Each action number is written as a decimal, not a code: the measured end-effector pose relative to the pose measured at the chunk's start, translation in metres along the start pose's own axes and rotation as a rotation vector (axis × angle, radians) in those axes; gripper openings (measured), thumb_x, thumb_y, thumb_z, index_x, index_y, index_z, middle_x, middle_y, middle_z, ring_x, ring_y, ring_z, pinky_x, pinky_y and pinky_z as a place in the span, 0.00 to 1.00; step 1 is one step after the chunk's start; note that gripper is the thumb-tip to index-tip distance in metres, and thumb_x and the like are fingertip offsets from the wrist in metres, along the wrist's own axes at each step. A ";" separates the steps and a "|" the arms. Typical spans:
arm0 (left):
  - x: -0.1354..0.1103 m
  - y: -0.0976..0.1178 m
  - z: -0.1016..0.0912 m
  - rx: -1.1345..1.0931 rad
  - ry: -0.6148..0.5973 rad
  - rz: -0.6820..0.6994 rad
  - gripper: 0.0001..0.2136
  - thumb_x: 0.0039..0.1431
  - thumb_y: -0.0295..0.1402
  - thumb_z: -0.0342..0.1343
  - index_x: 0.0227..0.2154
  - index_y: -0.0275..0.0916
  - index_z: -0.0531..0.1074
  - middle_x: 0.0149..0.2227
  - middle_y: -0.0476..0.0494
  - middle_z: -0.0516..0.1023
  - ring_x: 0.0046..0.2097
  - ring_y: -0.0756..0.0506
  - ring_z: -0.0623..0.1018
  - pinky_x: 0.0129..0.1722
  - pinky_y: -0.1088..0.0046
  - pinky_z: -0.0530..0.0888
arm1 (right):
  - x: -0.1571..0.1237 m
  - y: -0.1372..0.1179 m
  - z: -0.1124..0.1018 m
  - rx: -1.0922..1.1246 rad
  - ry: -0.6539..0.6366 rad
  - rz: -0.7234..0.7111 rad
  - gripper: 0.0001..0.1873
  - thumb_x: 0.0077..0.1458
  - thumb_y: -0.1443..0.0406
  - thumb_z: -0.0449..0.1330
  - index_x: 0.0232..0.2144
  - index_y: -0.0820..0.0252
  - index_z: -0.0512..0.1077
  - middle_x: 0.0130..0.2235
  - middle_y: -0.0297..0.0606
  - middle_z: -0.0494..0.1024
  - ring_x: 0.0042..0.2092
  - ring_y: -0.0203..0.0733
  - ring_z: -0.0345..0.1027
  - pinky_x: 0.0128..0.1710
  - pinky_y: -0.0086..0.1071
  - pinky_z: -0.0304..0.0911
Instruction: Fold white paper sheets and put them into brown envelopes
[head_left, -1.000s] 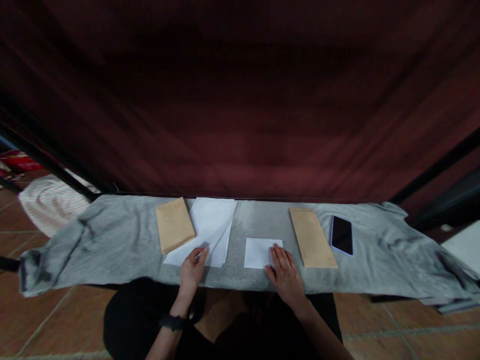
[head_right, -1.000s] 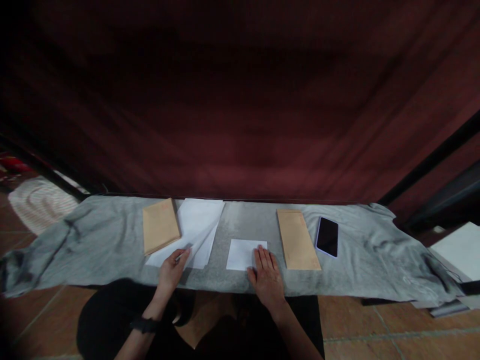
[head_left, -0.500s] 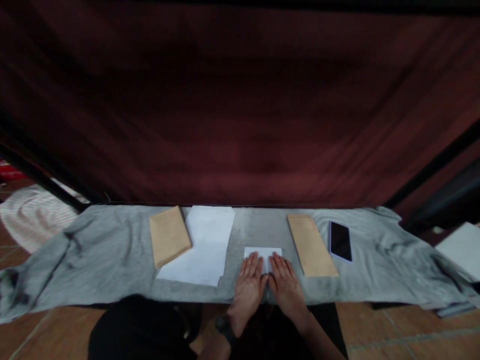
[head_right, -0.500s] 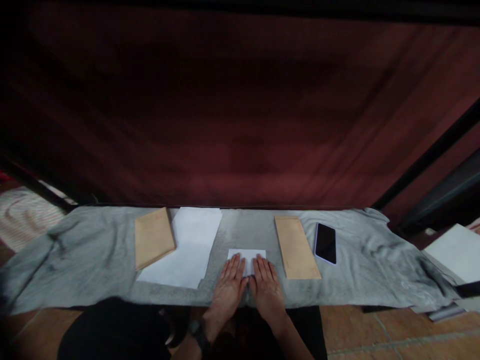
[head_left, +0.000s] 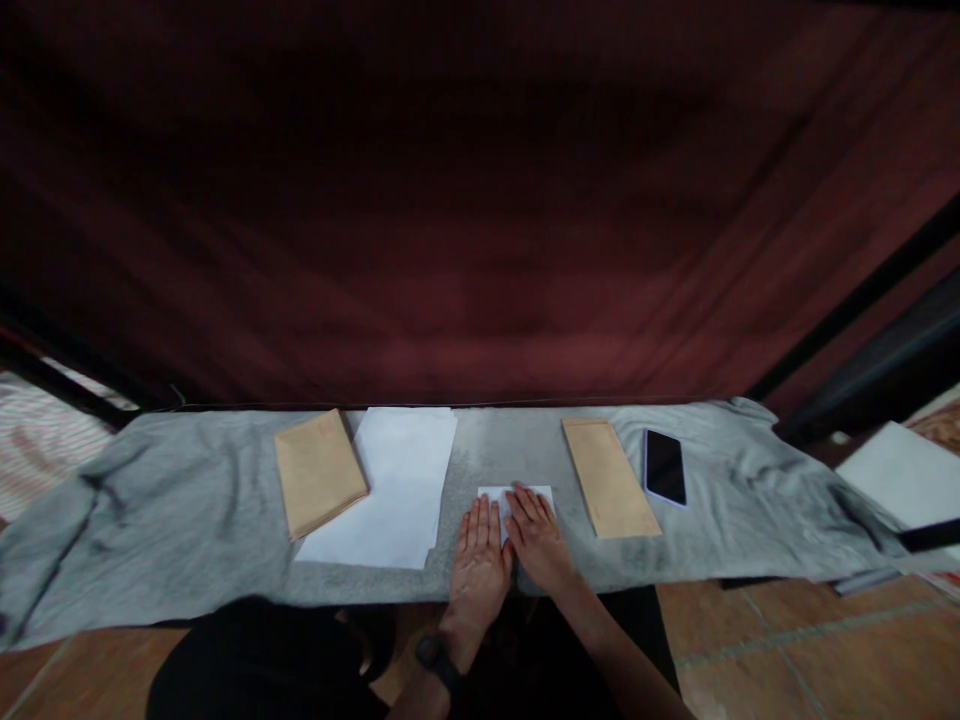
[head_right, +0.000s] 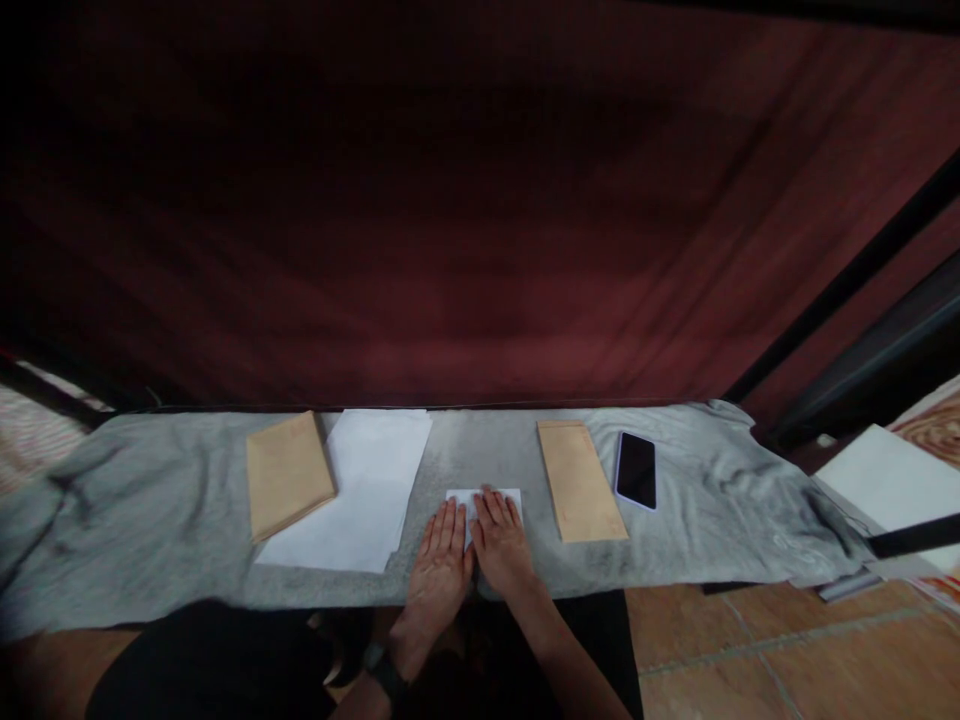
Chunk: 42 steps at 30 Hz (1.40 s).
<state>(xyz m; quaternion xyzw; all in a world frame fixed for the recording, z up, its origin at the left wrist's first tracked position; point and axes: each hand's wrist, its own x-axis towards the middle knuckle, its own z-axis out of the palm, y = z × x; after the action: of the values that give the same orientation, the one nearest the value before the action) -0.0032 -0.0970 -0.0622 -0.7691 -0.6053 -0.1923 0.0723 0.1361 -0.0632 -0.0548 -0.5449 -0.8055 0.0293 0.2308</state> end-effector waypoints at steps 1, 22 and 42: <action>0.000 0.000 0.000 -0.002 -0.002 0.002 0.27 0.65 0.28 0.45 0.67 0.30 0.57 0.68 0.31 0.62 0.69 0.37 0.61 0.65 0.53 0.64 | 0.000 0.000 0.000 -0.018 -0.011 0.002 0.25 0.70 0.63 0.45 0.64 0.59 0.64 0.67 0.44 0.64 0.67 0.46 0.56 0.66 0.47 0.53; 0.031 -0.025 -0.003 -0.118 -0.162 0.088 0.25 0.70 0.39 0.43 0.65 0.34 0.62 0.68 0.33 0.61 0.70 0.38 0.59 0.67 0.52 0.61 | -0.014 0.014 -0.013 -0.028 -0.001 0.012 0.26 0.67 0.64 0.52 0.65 0.59 0.62 0.66 0.46 0.64 0.67 0.49 0.57 0.66 0.50 0.53; 0.007 -0.049 -0.024 -0.066 -0.235 0.253 0.17 0.67 0.28 0.45 0.54 0.40 0.73 0.58 0.40 0.76 0.61 0.41 0.73 0.59 0.61 0.72 | -0.030 0.032 -0.027 0.083 -0.014 -0.088 0.27 0.57 0.60 0.66 0.58 0.59 0.71 0.63 0.47 0.69 0.65 0.51 0.62 0.66 0.49 0.58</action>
<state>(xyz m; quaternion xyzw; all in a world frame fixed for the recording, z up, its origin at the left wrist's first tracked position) -0.0533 -0.0859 -0.0434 -0.8582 -0.5013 -0.1101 -0.0004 0.1840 -0.0824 -0.0507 -0.4988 -0.8284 0.0565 0.2486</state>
